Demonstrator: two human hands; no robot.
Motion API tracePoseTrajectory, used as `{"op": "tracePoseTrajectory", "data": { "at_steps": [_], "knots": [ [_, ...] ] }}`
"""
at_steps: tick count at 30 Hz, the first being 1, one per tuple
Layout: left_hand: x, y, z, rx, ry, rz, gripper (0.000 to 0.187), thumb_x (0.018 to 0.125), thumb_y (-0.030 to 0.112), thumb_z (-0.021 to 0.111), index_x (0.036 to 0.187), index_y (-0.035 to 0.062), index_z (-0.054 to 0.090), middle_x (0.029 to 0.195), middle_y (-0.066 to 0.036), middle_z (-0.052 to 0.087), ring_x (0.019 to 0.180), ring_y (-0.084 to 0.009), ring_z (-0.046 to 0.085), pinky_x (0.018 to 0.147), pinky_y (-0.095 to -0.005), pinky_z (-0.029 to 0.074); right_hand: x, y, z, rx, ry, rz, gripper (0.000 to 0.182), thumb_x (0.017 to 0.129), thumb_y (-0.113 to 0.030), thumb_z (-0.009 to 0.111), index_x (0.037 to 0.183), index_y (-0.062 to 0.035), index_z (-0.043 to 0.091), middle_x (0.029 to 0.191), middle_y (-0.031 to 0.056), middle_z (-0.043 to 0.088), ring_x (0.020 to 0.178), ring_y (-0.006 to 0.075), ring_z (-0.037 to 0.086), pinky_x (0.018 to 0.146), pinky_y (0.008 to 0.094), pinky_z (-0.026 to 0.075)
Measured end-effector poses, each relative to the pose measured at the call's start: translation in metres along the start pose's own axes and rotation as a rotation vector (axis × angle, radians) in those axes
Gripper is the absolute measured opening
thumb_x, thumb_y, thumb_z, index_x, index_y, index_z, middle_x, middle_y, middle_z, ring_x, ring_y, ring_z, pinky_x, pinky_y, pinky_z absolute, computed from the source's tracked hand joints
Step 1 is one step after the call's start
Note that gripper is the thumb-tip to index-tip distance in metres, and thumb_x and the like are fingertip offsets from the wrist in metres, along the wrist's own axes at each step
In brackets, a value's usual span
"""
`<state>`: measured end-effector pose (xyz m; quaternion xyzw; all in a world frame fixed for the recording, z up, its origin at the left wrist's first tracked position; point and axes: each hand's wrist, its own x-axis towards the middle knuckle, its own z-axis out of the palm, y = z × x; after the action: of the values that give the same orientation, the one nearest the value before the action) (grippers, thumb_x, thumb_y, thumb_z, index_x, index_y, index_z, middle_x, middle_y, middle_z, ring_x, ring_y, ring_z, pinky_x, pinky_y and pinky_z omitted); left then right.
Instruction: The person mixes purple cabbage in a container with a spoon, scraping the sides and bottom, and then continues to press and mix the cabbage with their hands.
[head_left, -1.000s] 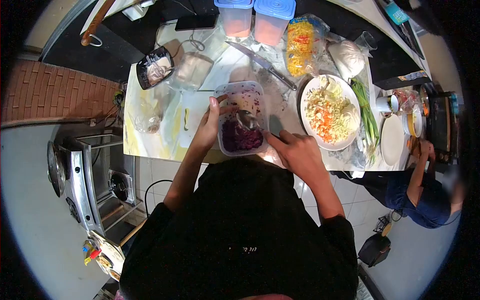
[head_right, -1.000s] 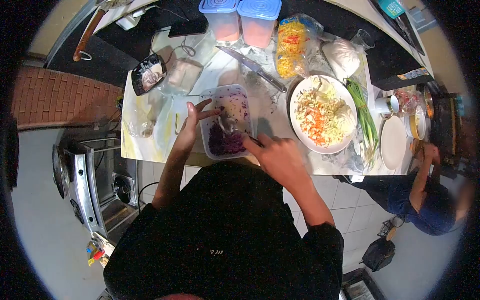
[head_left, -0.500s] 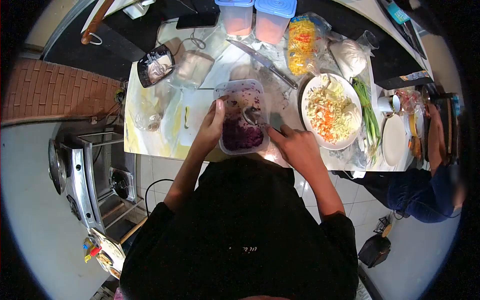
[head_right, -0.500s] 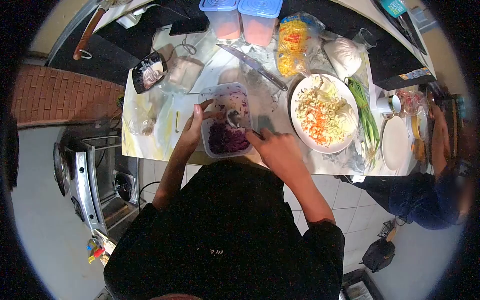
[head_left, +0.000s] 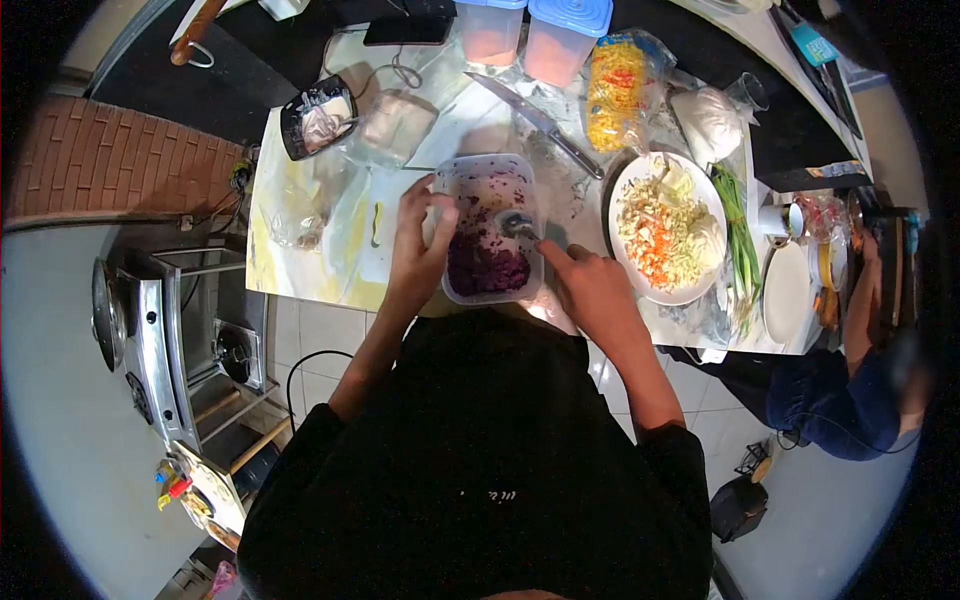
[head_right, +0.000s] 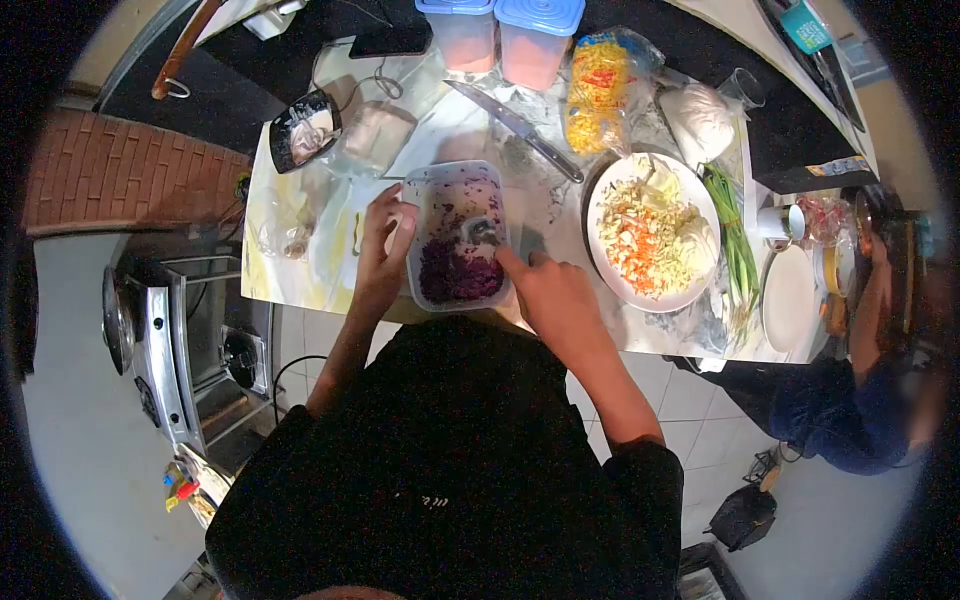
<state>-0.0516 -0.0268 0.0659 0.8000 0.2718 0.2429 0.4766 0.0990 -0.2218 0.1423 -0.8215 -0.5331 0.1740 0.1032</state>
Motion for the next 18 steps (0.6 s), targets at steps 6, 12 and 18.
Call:
{"op": "tracePoseTrajectory", "data": {
  "at_steps": [6,12,18],
  "knots": [
    [-0.008,-0.046,0.016,-0.389,-0.008,-0.326,0.060,0.096,0.013,0.058,0.143,0.0016,0.023,0.138,-0.020,0.041,0.126,-0.0349,0.043,0.103,-0.0441,0.039,0.035,0.002,0.016,0.276,0.067,-0.104,0.042,0.076,0.000,0.061,0.117,-0.0082,0.060,0.087,0.0187,0.063,0.080,0.0413,0.063,0.072,0.0478,0.051],
    [-0.013,-0.039,0.040,-0.321,0.081,-0.248,0.047,0.096,0.002,0.044,0.141,-0.0007,0.032,0.133,-0.018,0.046,0.126,-0.0265,0.045,0.106,-0.0365,0.036,0.074,-0.004,0.055,0.221,0.110,-0.171,0.046,0.075,-0.001,0.062,0.121,-0.0029,0.058,0.093,0.0251,0.060,0.095,0.0412,0.057,0.086,0.0468,0.047],
    [-0.015,-0.022,0.038,-0.424,0.166,-0.196,0.048,0.093,-0.005,0.040,0.140,-0.0022,0.037,0.133,-0.017,0.048,0.127,-0.0257,0.044,0.108,-0.0355,0.034,0.042,-0.019,0.024,0.220,-0.258,-0.171,0.041,0.078,-0.001,0.059,0.119,-0.0022,0.060,0.085,0.0238,0.062,0.088,0.0414,0.061,0.079,0.0468,0.050]
  ]
}}
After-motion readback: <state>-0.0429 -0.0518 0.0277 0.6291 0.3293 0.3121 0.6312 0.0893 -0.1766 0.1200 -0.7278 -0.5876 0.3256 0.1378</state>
